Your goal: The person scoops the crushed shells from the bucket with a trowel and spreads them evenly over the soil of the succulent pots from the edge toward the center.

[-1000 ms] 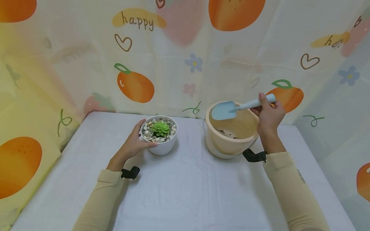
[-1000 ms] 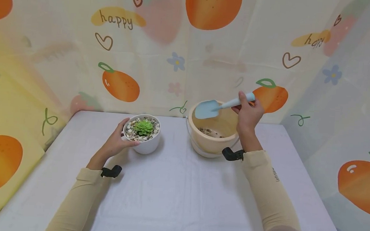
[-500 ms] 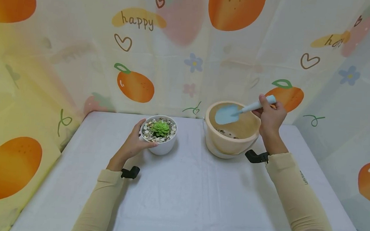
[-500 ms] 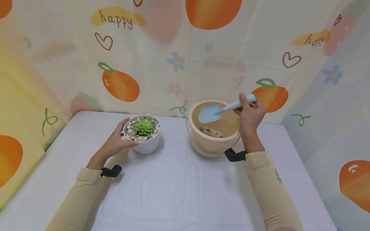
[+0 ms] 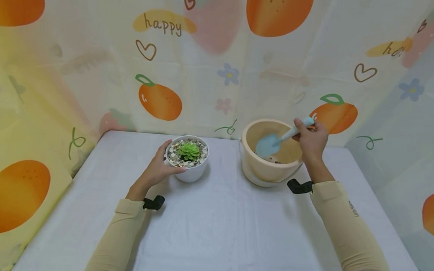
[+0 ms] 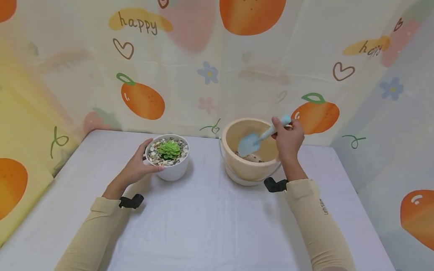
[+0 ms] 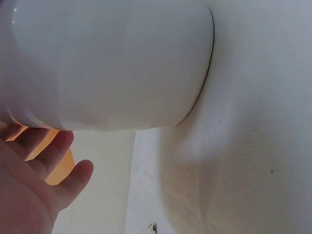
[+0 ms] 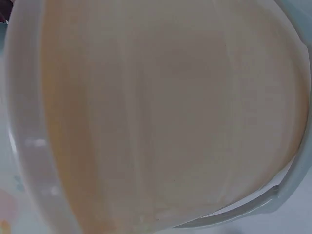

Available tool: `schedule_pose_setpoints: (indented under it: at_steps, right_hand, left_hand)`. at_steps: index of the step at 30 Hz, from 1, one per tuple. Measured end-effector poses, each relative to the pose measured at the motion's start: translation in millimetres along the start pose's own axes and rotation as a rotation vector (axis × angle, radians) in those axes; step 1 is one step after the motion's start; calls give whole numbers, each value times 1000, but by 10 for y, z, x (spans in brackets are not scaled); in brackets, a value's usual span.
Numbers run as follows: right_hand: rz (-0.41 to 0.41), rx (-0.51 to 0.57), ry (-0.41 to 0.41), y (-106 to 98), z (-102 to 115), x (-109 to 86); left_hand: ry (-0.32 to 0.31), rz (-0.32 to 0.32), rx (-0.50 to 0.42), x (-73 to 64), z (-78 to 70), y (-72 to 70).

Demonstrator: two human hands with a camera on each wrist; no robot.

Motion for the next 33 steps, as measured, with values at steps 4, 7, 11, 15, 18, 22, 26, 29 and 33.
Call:
schedule_pose_setpoints:
  at_steps: [4, 7, 11, 15, 18, 22, 26, 29, 33]
  right_hand:
    - [25, -23, 21, 27, -45, 1]
    - [38, -96, 39, 41, -83, 0]
    - [70, -209, 65, 69, -122, 5]
    - [115, -315, 97, 109, -153, 5]
    - [152, -390, 127, 154, -194, -5]
    - [201, -459, 149, 254, -244, -30]
    - [255, -527, 160, 321, -298, -61]
    - [291, -585, 165, 341, -299, -63]
    - [324, -660, 155, 332, -255, -40]
  left_hand:
    - [7, -5, 0, 22, 23, 7]
    - [15, -10, 8, 26, 25, 15]
    - [22, -19, 11, 24, -5, 8]
    - [21, -20, 9, 21, -19, 1]
    - [15, -20, 7, 15, -9, -1]
    - [12, -25, -2, 16, 3, -19]
    - [15, -24, -13, 15, 9, -13]
    - [16, -19, -19, 13, 12, -12]
    - [10, -15, -14, 4, 17, -21]
Point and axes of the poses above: each hand's wrist, its own x-axis towards the middle knuckle, its own y-axis out of the palm, z = x × y, the point moved 6 cm from there along x, towards the middle knuckle, and after that the axes turned 5 degrees about x, right-handed, at the moved point
